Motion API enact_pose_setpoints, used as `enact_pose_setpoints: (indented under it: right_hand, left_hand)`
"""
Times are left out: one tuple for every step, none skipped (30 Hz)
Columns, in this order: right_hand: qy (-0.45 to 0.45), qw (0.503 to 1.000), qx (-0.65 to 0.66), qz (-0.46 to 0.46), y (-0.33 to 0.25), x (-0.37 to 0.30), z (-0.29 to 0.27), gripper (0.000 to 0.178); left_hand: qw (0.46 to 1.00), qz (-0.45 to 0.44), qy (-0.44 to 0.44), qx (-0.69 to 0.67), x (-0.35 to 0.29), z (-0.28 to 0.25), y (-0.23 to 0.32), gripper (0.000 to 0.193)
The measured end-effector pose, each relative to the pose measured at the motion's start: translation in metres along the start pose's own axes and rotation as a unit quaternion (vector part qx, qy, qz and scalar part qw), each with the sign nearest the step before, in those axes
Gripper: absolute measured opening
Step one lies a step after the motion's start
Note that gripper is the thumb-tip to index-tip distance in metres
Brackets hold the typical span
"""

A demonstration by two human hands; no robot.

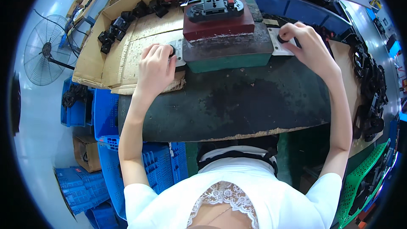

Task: Operating a press machine to assemble black plastic components.

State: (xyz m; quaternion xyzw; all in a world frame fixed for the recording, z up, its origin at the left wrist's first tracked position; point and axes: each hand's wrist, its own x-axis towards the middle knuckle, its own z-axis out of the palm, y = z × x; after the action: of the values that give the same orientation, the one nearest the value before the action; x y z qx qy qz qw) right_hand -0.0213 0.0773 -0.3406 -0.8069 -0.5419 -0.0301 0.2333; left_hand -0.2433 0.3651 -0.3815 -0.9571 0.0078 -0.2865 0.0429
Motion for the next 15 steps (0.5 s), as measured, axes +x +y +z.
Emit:
enact_pose_setpoints:
  right_hand:
    - [0.0, 1.0, 0.003, 0.0, 0.001, 0.001, -0.001, 0.031]
    - [0.0, 1.0, 0.007, -0.001, 0.003, 0.003, -0.002, 0.03]
    - [0.0, 1.0, 0.013, -0.004, 0.007, 0.005, 0.0, 0.027]
    - [0.004, 1.0, 0.016, 0.0, 0.01, 0.006, 0.0, 0.027]
    - [0.006, 1.0, 0.001, -0.017, 0.013, 0.007, -0.001, 0.027]
    - [0.008, 0.999, -0.015, -0.033, 0.015, 0.007, 0.0, 0.026]
    - [0.022, 0.998, -0.033, -0.042, 0.015, 0.007, 0.002, 0.026]
    - [0.024, 0.999, -0.031, -0.039, 0.015, 0.007, 0.003, 0.026]
    - [0.016, 0.999, -0.029, -0.033, 0.015, 0.008, 0.002, 0.025]
    - [0.009, 0.999, -0.027, -0.027, 0.016, 0.008, 0.001, 0.025]
    - [0.013, 0.999, -0.033, -0.036, 0.018, 0.007, 0.003, 0.023]
    - [0.015, 0.999, -0.033, -0.034, 0.018, 0.006, 0.003, 0.023]
    - [0.017, 0.999, -0.031, -0.032, 0.018, 0.006, 0.003, 0.023]
    - [0.019, 0.999, -0.029, -0.029, 0.017, 0.006, 0.003, 0.023]
    - [0.021, 0.999, -0.031, -0.027, 0.017, 0.005, 0.002, 0.023]
  left_hand:
    - [1.0, -0.003, 0.006, -0.001, 0.001, 0.0, 0.001, 0.014]
    - [1.0, -0.006, 0.012, -0.003, 0.002, 0.0, 0.002, 0.014]
    - [1.0, -0.001, 0.009, -0.002, 0.002, 0.0, 0.003, 0.014]
    - [1.0, -0.006, 0.001, -0.008, 0.002, -0.001, 0.003, 0.013]
    - [1.0, -0.011, -0.006, -0.014, 0.003, -0.001, 0.002, 0.013]
    - [1.0, -0.007, -0.01, -0.013, 0.003, -0.001, 0.002, 0.013]
    - [1.0, -0.005, -0.004, -0.011, 0.003, 0.0, 0.002, 0.012]
    - [1.0, -0.003, 0.001, -0.01, 0.003, 0.0, 0.001, 0.012]
    - [1.0, 0.001, -0.001, -0.01, 0.003, 0.0, 0.001, 0.012]
    - [1.0, -0.001, 0.001, -0.015, 0.004, 0.0, 0.0, 0.011]
    - [1.0, -0.004, 0.003, -0.02, 0.004, -0.001, 0.0, 0.011]
    - [1.0, -0.001, 0.002, -0.02, 0.004, -0.001, 0.0, 0.011]
    - [1.0, 0.002, 0.007, -0.017, 0.005, -0.002, 0.0, 0.01]
    - [1.0, 0.004, 0.011, -0.014, 0.005, -0.002, 0.0, 0.01]
    - [1.0, 0.007, 0.012, -0.016, 0.005, -0.002, 0.001, 0.01]
